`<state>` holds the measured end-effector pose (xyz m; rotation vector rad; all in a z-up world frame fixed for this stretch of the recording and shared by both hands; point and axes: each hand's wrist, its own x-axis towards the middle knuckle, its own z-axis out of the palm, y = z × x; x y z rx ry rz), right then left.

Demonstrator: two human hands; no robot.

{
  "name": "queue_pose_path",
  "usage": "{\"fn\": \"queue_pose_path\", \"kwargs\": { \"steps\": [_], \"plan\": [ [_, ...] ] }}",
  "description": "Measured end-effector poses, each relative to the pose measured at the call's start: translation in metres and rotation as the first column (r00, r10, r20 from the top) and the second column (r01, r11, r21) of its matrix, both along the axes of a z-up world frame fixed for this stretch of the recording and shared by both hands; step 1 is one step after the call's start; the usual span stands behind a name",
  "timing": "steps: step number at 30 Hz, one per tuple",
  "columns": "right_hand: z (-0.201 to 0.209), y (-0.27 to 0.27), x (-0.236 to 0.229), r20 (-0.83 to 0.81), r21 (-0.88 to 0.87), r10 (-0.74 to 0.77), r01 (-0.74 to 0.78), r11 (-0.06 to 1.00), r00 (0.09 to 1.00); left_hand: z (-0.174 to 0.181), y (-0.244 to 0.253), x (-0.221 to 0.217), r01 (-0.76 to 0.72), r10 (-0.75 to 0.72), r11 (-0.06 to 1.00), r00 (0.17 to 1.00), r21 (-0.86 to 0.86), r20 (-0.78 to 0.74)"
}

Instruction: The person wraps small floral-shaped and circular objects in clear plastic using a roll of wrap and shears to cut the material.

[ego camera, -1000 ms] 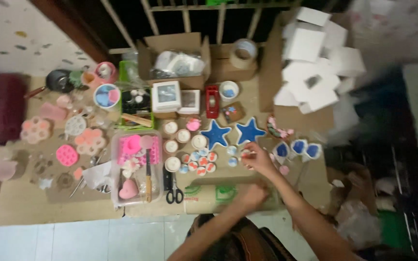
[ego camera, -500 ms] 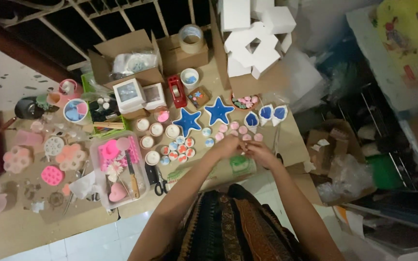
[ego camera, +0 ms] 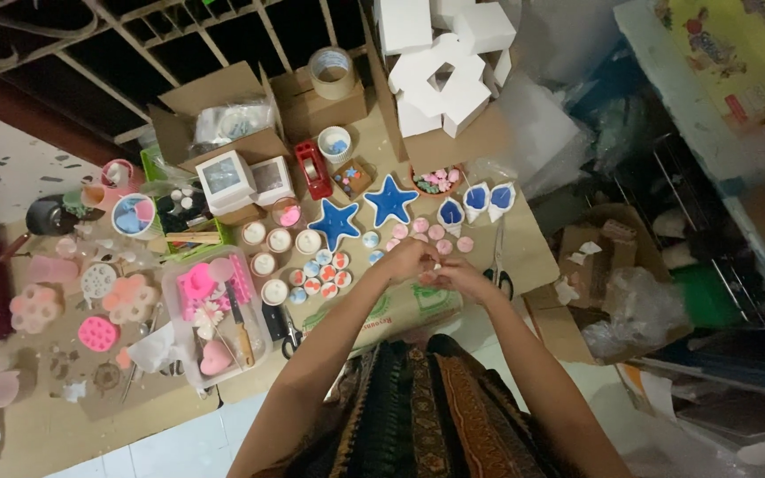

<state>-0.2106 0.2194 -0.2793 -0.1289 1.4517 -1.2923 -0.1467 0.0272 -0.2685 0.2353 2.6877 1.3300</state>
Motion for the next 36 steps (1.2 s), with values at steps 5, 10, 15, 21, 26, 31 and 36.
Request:
{"fn": "queue_pose_path", "kwargs": {
  "steps": [5, 10, 15, 21, 26, 31, 36],
  "plan": [
    [-0.061, 0.009, -0.004, 0.079, -0.005, -0.058, 0.059, 0.998, 0.995, -0.019, -0.004, -0.005, -0.010, 0.009, 0.999, 1.000, 0.049, 0.015],
    [-0.071, 0.017, 0.006, 0.049, -0.074, -0.015, 0.019, 0.997, 0.999, -0.031, -0.009, -0.008, -0.009, 0.009, 0.997, 1.000, 0.074, 0.001],
    [0.011, 0.002, 0.036, -0.358, 0.128, 0.154, -0.115, 0.985, 0.921, -0.058, -0.009, -0.011, -0.078, 0.070, 0.985, 0.996, 0.157, 0.053],
    [0.007, 0.002, 0.061, -0.604, 0.090, -0.090, 0.180, 0.980, 0.792, -0.093, -0.003, 0.003, -0.298, 0.073, 0.827, 0.897, 0.476, 0.436],
    [0.014, 0.002, 0.072, -0.595, -0.112, -0.240, 0.217, 0.970, 0.767, -0.092, -0.006, 0.011, -0.439, -0.076, 0.627, 0.788, 0.644, 0.611],
    [0.025, -0.001, 0.075, -0.764, -0.121, -0.209, 0.183, 0.976, 0.610, -0.155, -0.009, 0.012, -0.529, -0.206, 0.491, 0.701, 0.692, 0.683],
    [0.026, 0.003, 0.070, -0.758, -0.171, -0.231, 0.157, 0.973, 0.610, -0.180, -0.010, 0.015, -0.485, -0.192, 0.539, 0.725, 0.689, 0.661]
  ]
}}
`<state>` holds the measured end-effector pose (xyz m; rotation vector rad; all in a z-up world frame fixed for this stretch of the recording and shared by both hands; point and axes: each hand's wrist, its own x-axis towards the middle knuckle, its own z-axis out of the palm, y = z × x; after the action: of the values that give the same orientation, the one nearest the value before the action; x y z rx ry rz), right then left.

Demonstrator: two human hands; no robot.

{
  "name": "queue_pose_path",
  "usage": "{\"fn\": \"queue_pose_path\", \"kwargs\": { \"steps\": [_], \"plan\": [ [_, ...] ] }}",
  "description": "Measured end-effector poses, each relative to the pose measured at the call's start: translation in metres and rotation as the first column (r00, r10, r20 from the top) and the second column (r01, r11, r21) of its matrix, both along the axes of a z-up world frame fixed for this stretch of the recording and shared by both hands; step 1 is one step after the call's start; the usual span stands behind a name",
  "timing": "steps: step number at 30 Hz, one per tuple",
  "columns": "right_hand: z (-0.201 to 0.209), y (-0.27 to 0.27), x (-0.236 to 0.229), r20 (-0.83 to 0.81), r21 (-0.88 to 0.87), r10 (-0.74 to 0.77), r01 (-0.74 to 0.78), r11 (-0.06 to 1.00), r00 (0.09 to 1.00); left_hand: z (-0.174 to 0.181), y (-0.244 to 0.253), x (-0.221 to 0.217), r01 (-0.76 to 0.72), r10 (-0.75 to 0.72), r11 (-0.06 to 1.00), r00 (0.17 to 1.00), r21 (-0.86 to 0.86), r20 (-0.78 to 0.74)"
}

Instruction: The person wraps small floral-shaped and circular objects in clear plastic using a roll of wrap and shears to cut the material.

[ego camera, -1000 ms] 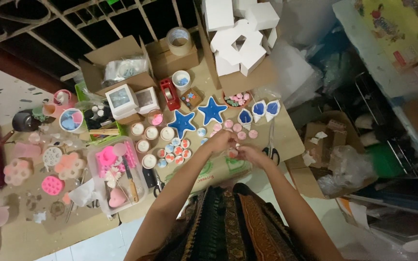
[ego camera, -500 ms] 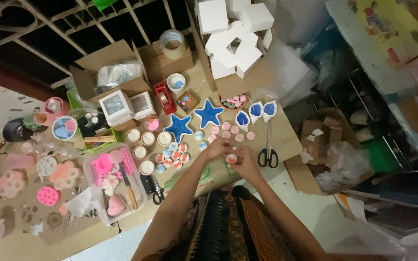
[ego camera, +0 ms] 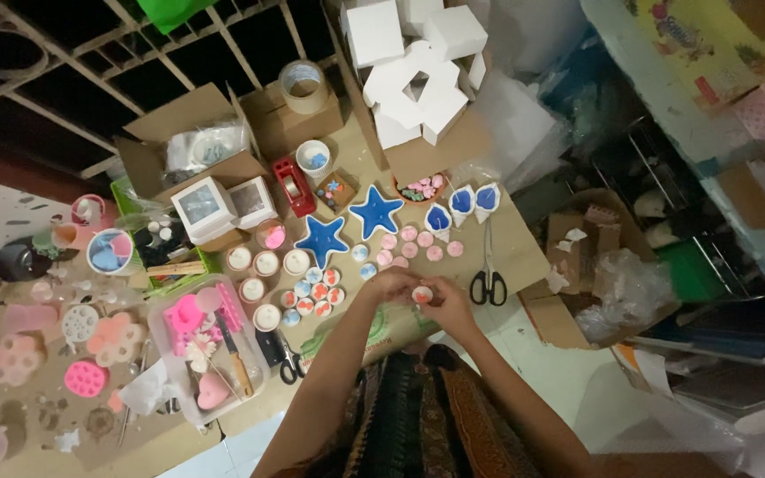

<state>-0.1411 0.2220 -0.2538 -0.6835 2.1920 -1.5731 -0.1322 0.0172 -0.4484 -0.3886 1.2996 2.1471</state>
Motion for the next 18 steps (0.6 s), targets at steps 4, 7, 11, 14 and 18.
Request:
{"fn": "queue_pose_path", "kwargs": {
  "steps": [4, 7, 11, 14, 18],
  "plan": [
    [-0.020, 0.002, 0.002, 0.154, -0.083, -0.017, 0.030, 0.996, 0.988, 0.063, 0.004, 0.005, -0.094, 0.087, 0.968, 0.995, -0.234, -0.041],
    [-0.013, 0.000, 0.000, 0.132, 0.023, -0.043, 0.041, 0.999, 0.990, 0.103, 0.006, 0.015, -0.194, 0.187, 0.947, 0.981, -0.255, -0.051],
    [-0.015, -0.001, -0.007, 0.163, 0.161, -0.063, 0.037, 0.986, 0.985, 0.124, 0.006, 0.024, -0.188, 0.145, 0.954, 0.971, -0.232, -0.190],
    [-0.014, 0.003, -0.013, 0.043, 0.187, -0.024, 0.016, 0.982, 0.999, 0.126, 0.008, 0.019, -0.162, 0.082, 0.936, 0.964, -0.312, -0.253],
    [-0.005, 0.010, -0.023, -0.122, 0.184, 0.052, -0.029, 0.983, 0.991, 0.141, 0.011, 0.012, -0.118, -0.017, 0.879, 0.961, -0.462, -0.278]
  ]
}}
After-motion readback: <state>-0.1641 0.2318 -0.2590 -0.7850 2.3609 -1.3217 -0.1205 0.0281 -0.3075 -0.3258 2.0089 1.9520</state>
